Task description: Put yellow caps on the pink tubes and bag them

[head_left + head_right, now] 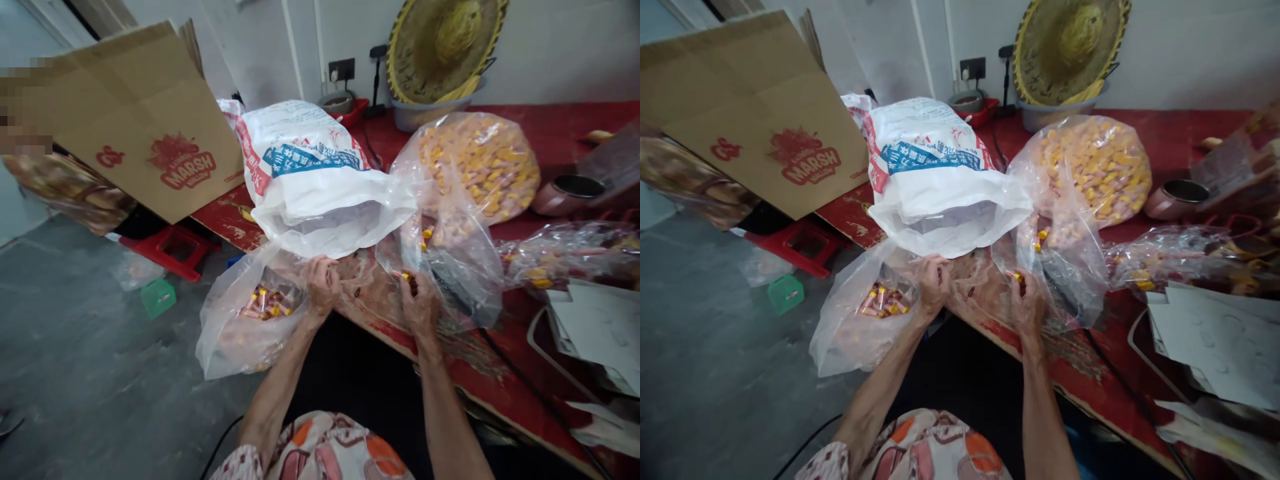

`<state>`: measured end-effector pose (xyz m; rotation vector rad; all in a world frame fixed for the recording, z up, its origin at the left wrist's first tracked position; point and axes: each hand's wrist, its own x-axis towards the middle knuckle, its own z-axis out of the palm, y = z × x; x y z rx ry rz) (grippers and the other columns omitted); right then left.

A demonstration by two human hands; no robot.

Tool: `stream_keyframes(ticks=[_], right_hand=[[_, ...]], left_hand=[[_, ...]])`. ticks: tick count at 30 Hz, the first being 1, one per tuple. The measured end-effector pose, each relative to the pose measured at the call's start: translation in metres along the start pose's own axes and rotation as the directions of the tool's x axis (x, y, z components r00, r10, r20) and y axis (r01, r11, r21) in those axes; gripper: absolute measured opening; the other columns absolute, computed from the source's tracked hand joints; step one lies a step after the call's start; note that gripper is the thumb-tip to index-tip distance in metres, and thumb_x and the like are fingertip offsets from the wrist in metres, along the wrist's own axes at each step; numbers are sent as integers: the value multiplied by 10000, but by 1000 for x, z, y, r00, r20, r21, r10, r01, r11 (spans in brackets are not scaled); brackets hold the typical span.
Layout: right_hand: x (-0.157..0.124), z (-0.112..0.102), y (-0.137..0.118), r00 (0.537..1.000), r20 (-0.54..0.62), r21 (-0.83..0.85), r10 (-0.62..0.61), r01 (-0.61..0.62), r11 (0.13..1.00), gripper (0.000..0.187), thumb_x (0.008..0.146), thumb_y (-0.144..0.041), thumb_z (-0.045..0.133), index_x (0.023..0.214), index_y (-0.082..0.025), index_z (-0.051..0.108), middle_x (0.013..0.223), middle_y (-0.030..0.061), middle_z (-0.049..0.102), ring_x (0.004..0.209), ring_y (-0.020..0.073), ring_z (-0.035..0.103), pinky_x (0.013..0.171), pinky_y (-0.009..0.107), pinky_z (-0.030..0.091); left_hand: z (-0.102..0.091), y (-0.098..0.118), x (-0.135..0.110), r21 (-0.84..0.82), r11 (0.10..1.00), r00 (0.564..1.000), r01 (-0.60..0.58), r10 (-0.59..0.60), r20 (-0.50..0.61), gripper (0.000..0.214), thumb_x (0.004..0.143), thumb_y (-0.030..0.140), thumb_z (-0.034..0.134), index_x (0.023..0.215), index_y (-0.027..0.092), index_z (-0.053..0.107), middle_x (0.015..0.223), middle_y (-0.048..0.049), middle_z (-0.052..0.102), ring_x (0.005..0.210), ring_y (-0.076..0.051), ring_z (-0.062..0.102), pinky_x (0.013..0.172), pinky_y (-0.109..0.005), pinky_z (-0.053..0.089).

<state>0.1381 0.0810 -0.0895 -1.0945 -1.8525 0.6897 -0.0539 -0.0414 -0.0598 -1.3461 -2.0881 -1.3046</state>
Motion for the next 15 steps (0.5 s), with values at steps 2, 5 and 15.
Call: stream_keyframes(ticks=[2,5,15], right_hand=[[0,-1,-2,1000,9,4,4,-4,1000,528,1036,-608,436,1067,-182,745,957,102,718,770,223,608,756,356,494],[0,-2,-3,1000,5,2,4,-4,1000,538,1035,-621,435,1061,-184,749,962,108,719,777,229,609,765,364,499],[-1,3,-4,999,-25,29,-24,25,999,553,1064,-622,404,1063,-192,751,967,107,732,855,246,655,804,371,534]], left_hand=[[24,9,-4,-3,1000,989,17,-16,145,172,952,133,526,1058,212,636,1076,-95,655,1092,-242,604,1008,-415,483],[42,12,-8,63,998,932,1,-24,362,168,935,161,605,1078,235,656,1125,-89,650,1065,-256,597,951,-416,502],[52,-16,41,27,996,993,79,-81,88,209,983,164,511,1136,200,648,1163,-113,653,1139,-251,601,1011,-418,488]])
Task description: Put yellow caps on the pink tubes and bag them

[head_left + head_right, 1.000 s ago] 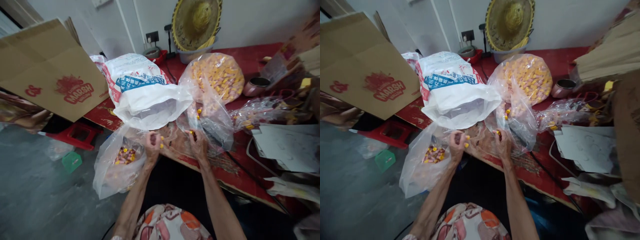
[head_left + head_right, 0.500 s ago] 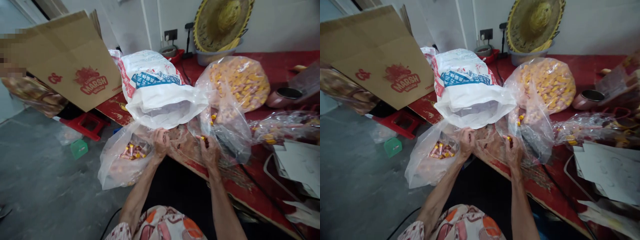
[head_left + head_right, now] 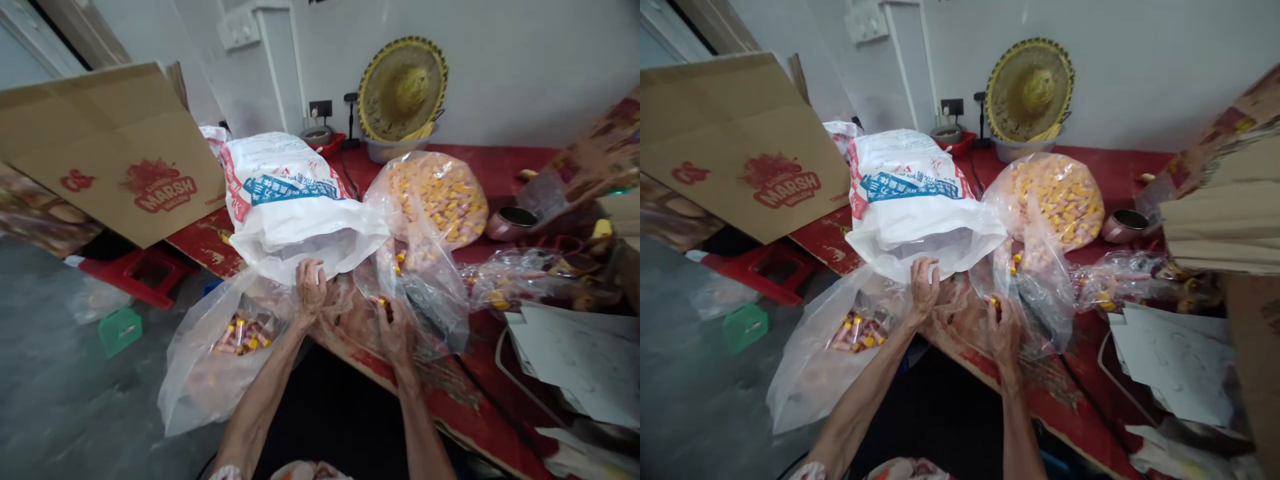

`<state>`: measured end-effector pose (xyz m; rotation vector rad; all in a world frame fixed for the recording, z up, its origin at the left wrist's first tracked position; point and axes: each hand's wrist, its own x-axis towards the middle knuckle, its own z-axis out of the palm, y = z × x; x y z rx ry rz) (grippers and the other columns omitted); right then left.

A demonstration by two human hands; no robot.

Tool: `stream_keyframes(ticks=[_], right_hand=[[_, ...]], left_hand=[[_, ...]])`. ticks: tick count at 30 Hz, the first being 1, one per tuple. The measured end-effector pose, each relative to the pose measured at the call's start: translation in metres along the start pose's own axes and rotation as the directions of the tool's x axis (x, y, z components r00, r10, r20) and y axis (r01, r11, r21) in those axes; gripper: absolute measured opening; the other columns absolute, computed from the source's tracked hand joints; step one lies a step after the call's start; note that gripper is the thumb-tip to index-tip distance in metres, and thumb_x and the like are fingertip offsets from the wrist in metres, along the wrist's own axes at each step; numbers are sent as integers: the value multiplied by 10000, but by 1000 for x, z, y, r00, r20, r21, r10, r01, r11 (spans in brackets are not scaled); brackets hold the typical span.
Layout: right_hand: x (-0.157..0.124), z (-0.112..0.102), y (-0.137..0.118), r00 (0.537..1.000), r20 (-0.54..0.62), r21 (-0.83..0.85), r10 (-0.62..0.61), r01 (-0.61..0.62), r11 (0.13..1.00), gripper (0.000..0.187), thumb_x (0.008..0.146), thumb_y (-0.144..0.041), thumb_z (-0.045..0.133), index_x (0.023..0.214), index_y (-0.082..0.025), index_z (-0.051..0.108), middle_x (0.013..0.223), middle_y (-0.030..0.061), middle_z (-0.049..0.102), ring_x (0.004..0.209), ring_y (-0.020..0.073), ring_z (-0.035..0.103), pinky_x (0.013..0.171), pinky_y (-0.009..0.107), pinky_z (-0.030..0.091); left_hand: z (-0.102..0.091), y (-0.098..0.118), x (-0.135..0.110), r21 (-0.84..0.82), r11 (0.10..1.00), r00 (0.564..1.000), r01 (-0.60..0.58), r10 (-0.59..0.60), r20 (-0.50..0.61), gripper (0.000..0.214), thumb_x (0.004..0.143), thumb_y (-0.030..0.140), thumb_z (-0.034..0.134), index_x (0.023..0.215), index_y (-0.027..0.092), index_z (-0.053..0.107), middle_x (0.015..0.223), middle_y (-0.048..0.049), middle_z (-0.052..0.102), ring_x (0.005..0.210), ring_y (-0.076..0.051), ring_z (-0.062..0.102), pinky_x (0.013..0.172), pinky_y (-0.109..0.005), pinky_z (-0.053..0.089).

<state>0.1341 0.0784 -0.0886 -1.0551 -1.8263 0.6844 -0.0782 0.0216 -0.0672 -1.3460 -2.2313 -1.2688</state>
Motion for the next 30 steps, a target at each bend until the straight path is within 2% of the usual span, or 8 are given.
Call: stream_keyframes(ticks=[5,8,10,15,20,23,27,30], right_hand=[[0,2,-1,999,-30,-6,-22,22,1000,567,1069,-649,399,1060,-205,750,983,110,742,881,257,671,813,377,542],[0,4,-1,1000,-26,12,-9,9,1000,573,1069,-660,397,1073,-206,746,982,113,742,853,257,673,787,380,550],[1,5,-1,1000,-23,21,3,-3,1000,572,1070,-660,393,1080,-205,740,999,117,744,867,261,680,795,389,558],[3,5,-6,999,-38,30,-4,5,1000,539,1089,-612,377,1068,-224,750,1017,111,754,933,269,693,841,399,565],[0,3,-13,979,-201,-10,-23,21,1000,449,1107,-514,404,1157,-218,738,1119,121,750,1032,273,694,914,406,546],[2,4,-11,990,-137,-2,-22,22,1000,477,1109,-521,377,1119,-214,743,1074,119,757,994,268,700,885,397,553],[7,5,-5,999,-27,73,23,-21,997,517,1085,-564,386,1082,-198,751,1034,123,761,946,265,705,848,389,569],[7,4,-4,994,-22,155,104,-100,983,463,1048,-563,467,1104,-196,745,1023,109,760,910,259,708,837,390,578]], left_hand=[[21,-19,15,41,996,992,85,-88,93,166,982,200,500,1033,207,658,1089,-109,660,1065,-263,617,994,-436,500],[28,-30,32,-4,992,992,122,-122,-34,269,981,155,422,1140,183,638,1139,-141,651,1130,-271,611,1040,-444,495],[31,-35,47,72,984,986,162,-158,-59,337,951,131,441,1235,158,620,1228,-185,635,1191,-307,587,1071,-486,476],[30,-43,72,274,955,975,111,-158,154,330,911,136,518,1209,182,652,1239,-202,660,1186,-369,580,1043,-562,476],[17,-39,61,-13,997,997,77,-77,-14,181,960,280,528,1089,216,637,1097,-128,663,1026,-266,639,969,-435,537],[13,-21,36,-254,955,981,151,-176,-80,241,965,403,542,1089,214,623,1034,-88,672,879,-205,651,853,-363,562],[14,13,1,-488,764,906,423,-367,210,279,916,478,580,1004,217,627,803,-12,672,703,-162,649,697,-296,553],[12,34,-13,-548,620,826,562,-391,405,331,862,515,615,966,202,644,714,9,658,617,-146,626,622,-273,532]])
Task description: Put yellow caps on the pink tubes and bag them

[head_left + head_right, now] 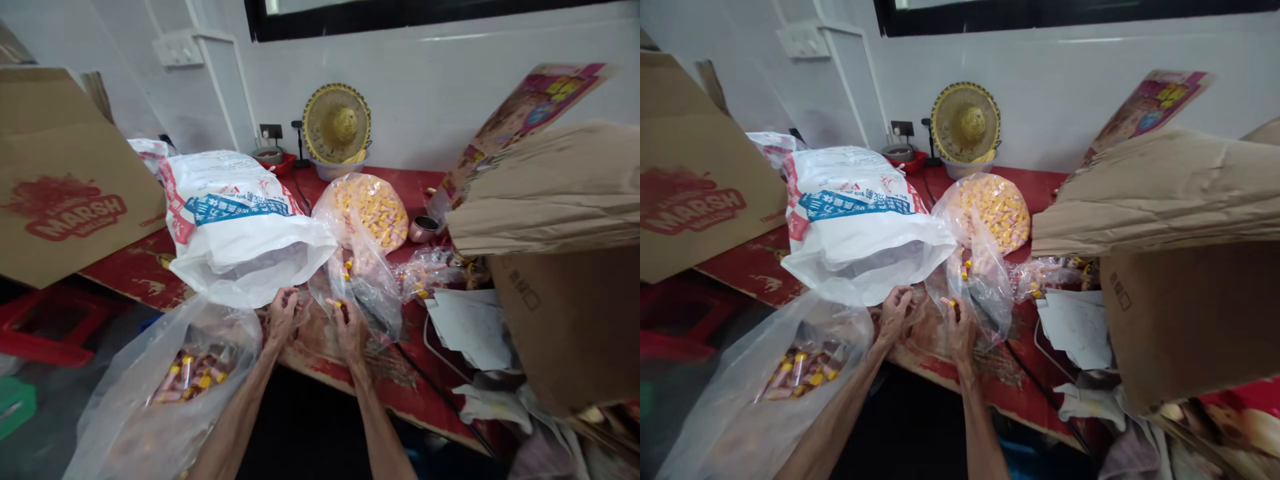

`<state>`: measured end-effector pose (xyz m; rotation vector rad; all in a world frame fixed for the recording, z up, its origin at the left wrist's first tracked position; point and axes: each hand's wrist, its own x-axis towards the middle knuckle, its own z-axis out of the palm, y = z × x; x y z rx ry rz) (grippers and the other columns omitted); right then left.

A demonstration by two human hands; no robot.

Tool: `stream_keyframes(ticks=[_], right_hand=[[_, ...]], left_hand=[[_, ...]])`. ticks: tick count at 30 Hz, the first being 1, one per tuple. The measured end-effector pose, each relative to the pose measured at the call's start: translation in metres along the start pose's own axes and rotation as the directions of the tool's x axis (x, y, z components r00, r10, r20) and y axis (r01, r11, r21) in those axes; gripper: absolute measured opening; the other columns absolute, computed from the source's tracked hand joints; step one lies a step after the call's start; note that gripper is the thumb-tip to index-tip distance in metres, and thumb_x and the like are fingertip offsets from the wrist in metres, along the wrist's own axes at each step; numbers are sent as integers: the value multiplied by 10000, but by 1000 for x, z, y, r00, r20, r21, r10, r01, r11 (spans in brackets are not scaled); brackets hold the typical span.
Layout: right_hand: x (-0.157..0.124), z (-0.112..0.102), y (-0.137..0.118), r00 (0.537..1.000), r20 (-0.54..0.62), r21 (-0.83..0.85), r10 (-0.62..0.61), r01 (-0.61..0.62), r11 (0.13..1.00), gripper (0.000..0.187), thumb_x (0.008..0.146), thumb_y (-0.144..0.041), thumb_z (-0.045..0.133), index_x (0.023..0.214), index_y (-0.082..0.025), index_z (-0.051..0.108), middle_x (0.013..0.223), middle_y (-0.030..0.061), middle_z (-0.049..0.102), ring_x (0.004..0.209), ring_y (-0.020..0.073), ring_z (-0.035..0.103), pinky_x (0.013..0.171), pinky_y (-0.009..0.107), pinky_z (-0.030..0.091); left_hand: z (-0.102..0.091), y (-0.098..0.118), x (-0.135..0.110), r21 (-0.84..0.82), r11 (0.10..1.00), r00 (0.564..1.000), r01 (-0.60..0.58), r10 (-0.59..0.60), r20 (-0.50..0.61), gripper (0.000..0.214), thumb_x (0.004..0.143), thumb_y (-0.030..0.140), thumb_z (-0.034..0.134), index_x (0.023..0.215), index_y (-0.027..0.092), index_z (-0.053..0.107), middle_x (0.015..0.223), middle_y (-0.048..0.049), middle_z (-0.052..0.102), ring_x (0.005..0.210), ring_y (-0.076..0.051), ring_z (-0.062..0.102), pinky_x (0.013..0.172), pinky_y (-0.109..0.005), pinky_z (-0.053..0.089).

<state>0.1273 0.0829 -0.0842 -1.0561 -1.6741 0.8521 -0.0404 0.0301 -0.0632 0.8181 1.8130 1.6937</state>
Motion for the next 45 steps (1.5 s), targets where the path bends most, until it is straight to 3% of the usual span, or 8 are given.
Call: stream_keyframes(ticks=[5,10,17,21,28,33,36,45], right_hand=[[-4,1,-1,989,133,216,66,-94,972,384,1000,-518,550,1166,-208,705,1017,90,761,855,251,730,743,367,610],[-5,0,0,978,210,211,-1,-44,976,354,1019,-440,483,1200,-224,697,1126,94,757,979,248,728,878,388,623],[-11,-1,3,997,-36,-8,-74,74,997,391,1054,-327,355,1211,-205,691,1270,136,702,1234,259,635,1128,478,499],[-12,-3,9,991,-128,-22,-23,20,1000,366,1060,-317,360,1215,-200,671,1215,135,713,1172,246,654,1080,450,521],[-10,1,14,990,-123,-43,-74,69,997,333,1028,-246,391,1186,-196,680,1161,108,711,1135,218,654,1048,393,523],[-15,2,15,990,-117,-57,-84,78,995,323,1037,-260,398,1192,-198,675,1161,113,703,1122,226,651,1032,392,517],[-11,-2,17,984,-168,-73,-54,42,996,322,1035,-310,413,1191,-192,668,1122,116,704,1055,238,659,976,389,527],[91,9,24,986,-89,-255,-140,114,960,376,1056,-338,353,1116,-171,684,1102,137,690,1034,241,628,935,367,516]], left_hand=[[12,13,-18,-8,1000,961,30,-27,275,361,848,543,643,920,191,675,654,21,620,587,-132,581,576,-248,479],[18,19,-22,153,963,940,-224,172,293,213,928,421,598,898,215,648,797,-10,656,716,-160,629,676,-280,526],[46,11,-16,564,556,780,-611,301,549,139,923,130,497,911,226,598,993,-61,612,793,-183,587,696,-290,486],[58,12,-4,512,593,750,-622,262,607,246,861,74,490,1009,235,601,1050,-50,616,849,-180,605,739,-287,506],[28,20,2,406,813,888,-416,268,374,241,871,211,599,1112,214,604,930,6,636,766,-147,598,730,-272,517],[29,4,-22,501,651,821,-570,425,382,274,852,83,488,1029,233,633,992,-34,619,871,-174,618,761,-277,507],[34,1,-19,472,689,831,-550,399,387,375,798,56,497,1100,231,633,1039,-42,643,837,-168,616,716,-271,496],[29,-16,-7,121,967,972,-224,213,98,385,835,234,628,1214,206,565,790,56,579,650,-106,585,639,-218,484]])
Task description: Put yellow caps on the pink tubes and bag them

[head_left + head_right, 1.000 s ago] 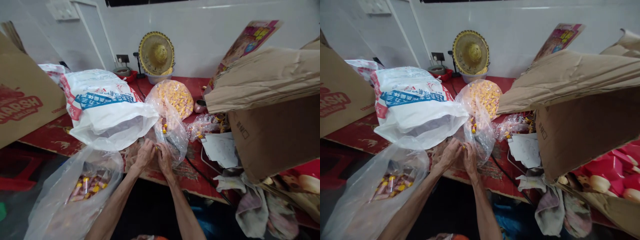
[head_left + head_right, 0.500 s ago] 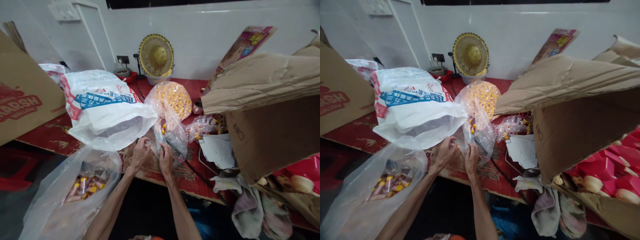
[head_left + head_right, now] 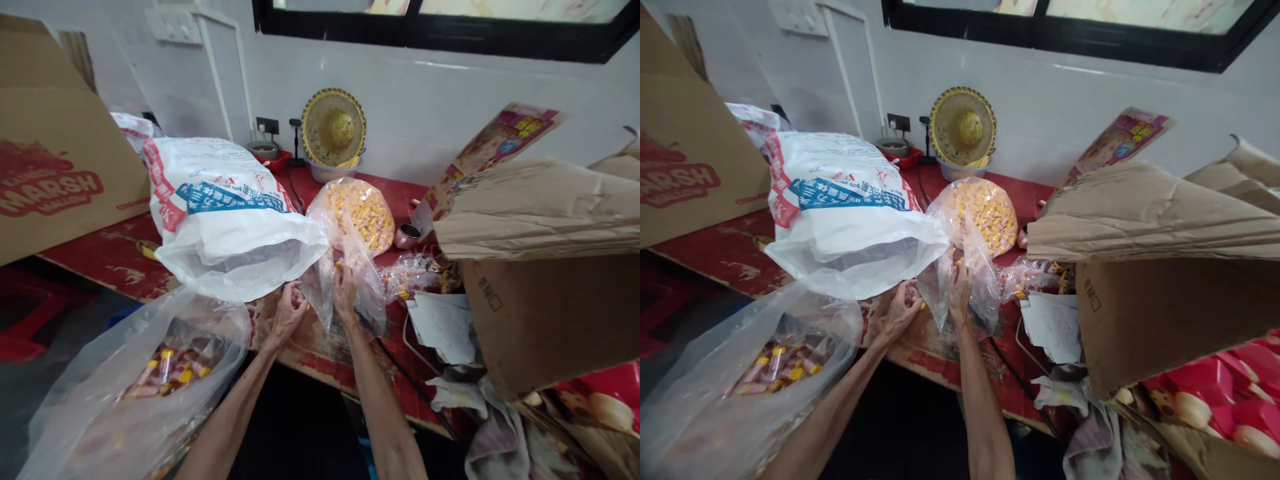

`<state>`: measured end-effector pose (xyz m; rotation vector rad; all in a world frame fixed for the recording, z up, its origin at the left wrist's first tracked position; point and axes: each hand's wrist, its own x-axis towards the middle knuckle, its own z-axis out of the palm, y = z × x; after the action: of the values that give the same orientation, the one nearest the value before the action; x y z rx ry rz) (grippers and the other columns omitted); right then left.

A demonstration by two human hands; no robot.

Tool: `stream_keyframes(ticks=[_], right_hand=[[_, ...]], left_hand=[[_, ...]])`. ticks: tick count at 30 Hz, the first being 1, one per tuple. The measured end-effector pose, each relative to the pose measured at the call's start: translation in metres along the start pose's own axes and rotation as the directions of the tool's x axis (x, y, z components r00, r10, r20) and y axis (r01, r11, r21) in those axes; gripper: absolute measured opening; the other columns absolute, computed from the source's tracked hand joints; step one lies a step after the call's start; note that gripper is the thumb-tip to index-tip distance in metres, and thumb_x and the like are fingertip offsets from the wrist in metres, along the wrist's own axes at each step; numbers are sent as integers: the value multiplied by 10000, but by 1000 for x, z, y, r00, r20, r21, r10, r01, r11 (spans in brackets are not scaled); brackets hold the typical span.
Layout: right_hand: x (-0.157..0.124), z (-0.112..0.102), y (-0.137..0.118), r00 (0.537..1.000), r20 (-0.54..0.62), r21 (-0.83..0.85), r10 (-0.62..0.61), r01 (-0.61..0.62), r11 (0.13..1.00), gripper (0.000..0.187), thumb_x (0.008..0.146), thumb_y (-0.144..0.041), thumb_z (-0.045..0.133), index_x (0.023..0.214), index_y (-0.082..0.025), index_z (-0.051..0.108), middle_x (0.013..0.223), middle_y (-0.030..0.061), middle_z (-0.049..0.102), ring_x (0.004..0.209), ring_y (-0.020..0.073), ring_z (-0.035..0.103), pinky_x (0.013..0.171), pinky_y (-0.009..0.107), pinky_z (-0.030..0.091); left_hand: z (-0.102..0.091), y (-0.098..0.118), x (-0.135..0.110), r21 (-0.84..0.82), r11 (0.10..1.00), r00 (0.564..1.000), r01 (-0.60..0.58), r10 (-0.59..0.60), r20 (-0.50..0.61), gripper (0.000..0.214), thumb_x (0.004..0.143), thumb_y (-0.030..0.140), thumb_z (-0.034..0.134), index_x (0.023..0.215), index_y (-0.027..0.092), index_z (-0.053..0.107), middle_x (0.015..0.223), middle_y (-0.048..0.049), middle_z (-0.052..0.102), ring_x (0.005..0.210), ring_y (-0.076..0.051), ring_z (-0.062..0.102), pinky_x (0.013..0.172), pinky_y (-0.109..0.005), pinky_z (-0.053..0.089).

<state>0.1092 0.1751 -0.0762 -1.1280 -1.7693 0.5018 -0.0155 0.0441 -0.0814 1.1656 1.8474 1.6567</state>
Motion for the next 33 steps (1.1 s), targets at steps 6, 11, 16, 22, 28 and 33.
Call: stream_keyframes(ticks=[6,11,16,22,28,33], right_hand=[[1,26,16,996,82,-75,32,-26,997,326,1025,-339,412,1075,-189,697,1291,153,646,1101,249,626,928,368,527],[0,15,19,999,43,62,33,-36,997,351,1010,-373,419,1157,-173,667,1253,153,689,1146,247,620,1009,403,518],[-7,-10,-7,991,-54,123,123,-115,986,454,1031,-513,478,1257,-148,625,1061,131,710,917,239,651,832,365,540],[-63,-10,-34,998,62,151,4,-14,988,353,1076,-446,410,1153,-206,657,1077,95,699,969,234,648,884,368,546],[-81,-9,-34,965,239,112,-106,81,990,332,1080,-320,373,1173,-228,678,1148,92,642,1036,228,618,975,387,530],[-78,-6,-32,980,185,71,-78,66,995,361,1073,-279,346,1250,-216,654,1175,108,642,1076,238,628,968,387,534]], left_hand=[[-2,-5,-12,189,949,946,-253,283,-156,298,965,255,565,1258,209,587,1045,-68,711,896,-178,696,818,-312,582],[8,-12,-16,367,789,870,-493,446,209,333,1000,187,456,1302,217,592,1141,-103,719,1059,-229,701,938,-402,595],[14,-12,-13,382,771,861,-509,448,240,370,992,153,448,1333,221,575,1157,-100,713,1055,-217,703,926,-392,603],[1,-3,-17,398,777,862,-487,500,78,271,1026,172,452,1249,215,599,1109,-89,709,1012,-196,701,908,-351,589],[-10,13,-7,495,696,850,-520,480,216,251,939,85,466,1074,225,625,982,-52,704,933,-205,685,827,-342,584],[-23,28,-8,514,719,863,-467,496,90,249,975,122,473,1150,220,620,1049,-74,696,1009,-205,680,916,-354,571]])
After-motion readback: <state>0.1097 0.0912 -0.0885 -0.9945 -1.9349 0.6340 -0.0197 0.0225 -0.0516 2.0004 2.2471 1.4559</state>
